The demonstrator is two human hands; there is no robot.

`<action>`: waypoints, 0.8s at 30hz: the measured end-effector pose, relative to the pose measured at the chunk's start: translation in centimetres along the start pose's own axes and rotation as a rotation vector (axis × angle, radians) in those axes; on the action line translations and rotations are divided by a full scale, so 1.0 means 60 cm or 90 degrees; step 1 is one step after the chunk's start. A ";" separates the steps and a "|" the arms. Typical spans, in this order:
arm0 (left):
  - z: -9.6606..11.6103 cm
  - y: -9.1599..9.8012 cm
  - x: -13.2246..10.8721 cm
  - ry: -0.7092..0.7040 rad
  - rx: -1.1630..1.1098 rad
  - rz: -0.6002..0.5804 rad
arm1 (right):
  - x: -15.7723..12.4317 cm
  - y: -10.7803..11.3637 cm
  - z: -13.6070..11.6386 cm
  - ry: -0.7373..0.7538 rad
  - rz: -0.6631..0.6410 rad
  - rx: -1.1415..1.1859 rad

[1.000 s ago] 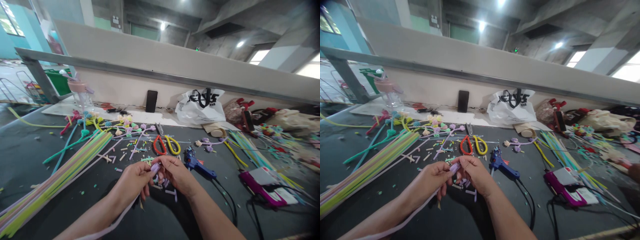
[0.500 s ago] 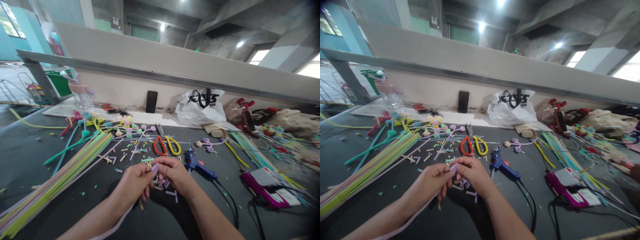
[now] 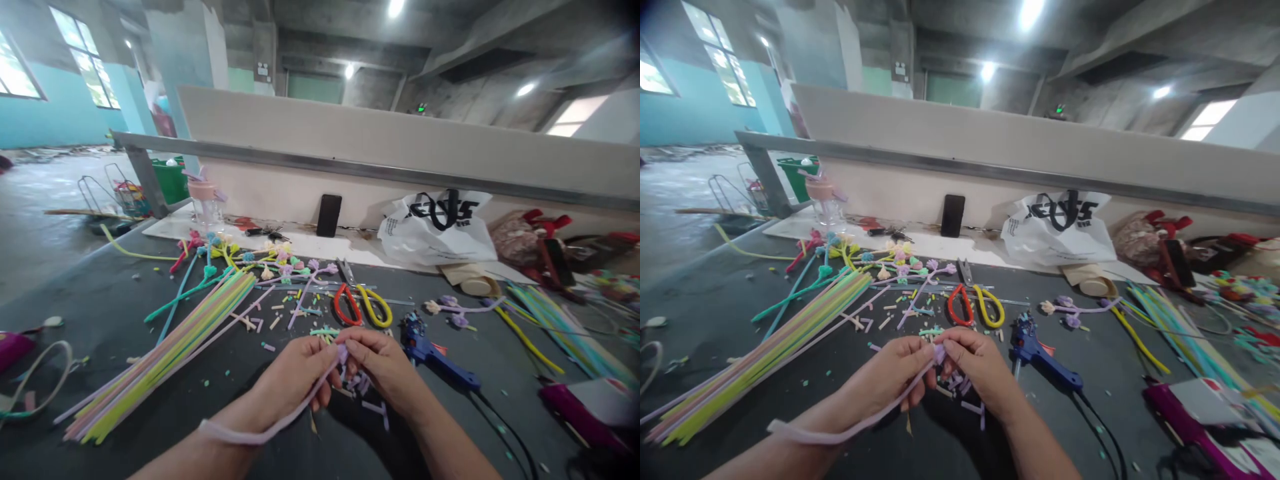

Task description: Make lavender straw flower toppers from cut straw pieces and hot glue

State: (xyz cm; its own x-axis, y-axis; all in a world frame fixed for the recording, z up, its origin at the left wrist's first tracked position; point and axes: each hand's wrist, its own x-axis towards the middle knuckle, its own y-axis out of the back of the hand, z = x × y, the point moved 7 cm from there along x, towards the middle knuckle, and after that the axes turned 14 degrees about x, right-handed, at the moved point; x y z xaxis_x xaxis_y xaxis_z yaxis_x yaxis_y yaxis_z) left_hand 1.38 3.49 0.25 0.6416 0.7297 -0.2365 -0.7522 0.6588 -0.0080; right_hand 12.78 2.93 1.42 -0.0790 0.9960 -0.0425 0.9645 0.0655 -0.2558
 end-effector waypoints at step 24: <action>-0.012 -0.013 -0.013 0.060 -0.147 -0.118 | -0.005 -0.010 -0.011 0.033 -0.051 0.113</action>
State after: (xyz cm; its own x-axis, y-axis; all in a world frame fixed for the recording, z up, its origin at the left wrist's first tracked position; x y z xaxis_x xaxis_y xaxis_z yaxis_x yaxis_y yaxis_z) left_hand 1.39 2.27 -0.24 0.7620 0.5742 -0.2993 -0.6453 0.7119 -0.2772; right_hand 12.39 2.65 2.25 -0.1354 0.9902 0.0338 0.8955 0.1369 -0.4235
